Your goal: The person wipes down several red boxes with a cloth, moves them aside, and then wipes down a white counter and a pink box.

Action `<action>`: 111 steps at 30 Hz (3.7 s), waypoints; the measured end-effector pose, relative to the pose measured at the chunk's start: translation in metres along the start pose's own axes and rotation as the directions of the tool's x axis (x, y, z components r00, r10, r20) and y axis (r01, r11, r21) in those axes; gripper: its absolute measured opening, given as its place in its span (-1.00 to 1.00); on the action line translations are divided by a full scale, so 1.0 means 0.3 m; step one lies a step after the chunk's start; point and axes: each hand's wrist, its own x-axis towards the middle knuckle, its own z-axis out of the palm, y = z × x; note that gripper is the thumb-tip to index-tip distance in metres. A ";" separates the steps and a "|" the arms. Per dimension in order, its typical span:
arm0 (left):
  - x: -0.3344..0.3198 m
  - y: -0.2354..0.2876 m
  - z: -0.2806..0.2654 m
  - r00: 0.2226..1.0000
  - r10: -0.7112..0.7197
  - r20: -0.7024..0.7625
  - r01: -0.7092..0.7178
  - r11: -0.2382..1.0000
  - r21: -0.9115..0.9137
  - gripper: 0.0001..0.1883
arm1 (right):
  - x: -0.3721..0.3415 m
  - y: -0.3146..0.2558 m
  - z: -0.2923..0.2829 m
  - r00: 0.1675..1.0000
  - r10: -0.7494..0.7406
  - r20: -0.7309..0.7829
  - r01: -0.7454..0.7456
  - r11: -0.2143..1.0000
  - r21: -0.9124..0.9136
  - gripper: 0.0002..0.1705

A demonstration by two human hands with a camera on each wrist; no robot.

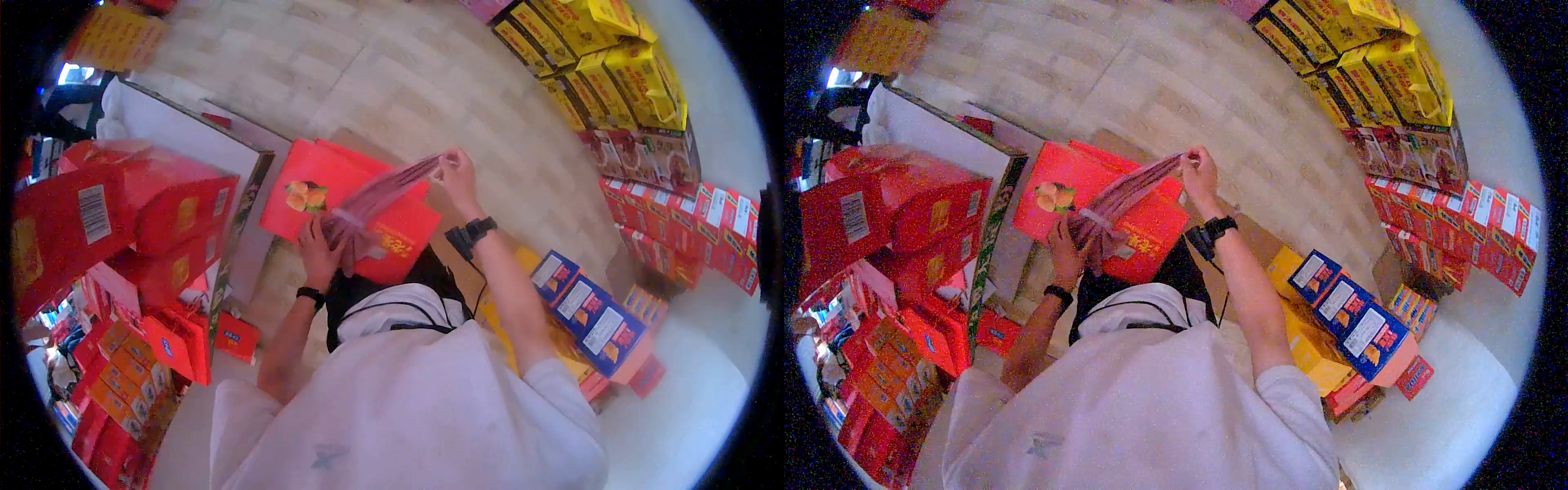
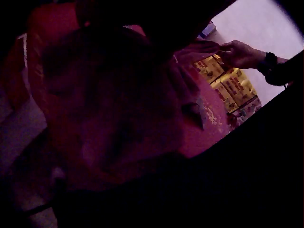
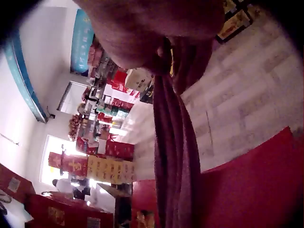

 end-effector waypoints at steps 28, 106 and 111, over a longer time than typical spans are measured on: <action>-0.011 0.126 -0.233 0.864 -0.162 0.477 0.442 0.699 -0.562 -0.42 | -0.315 -0.182 0.162 0.961 -0.082 0.263 0.049 0.990 0.130 -0.83; 0.367 0.460 -0.737 0.609 0.760 0.228 -0.527 0.602 -0.599 -0.88 | -1.036 -0.738 -0.338 0.703 -0.377 -0.603 0.424 0.903 -0.071 -0.87; 0.644 0.517 -0.735 0.661 0.707 -0.251 -0.703 0.466 -0.537 -0.94 | -0.918 -0.792 -0.259 0.638 -0.452 -0.624 0.498 0.860 -0.114 -0.90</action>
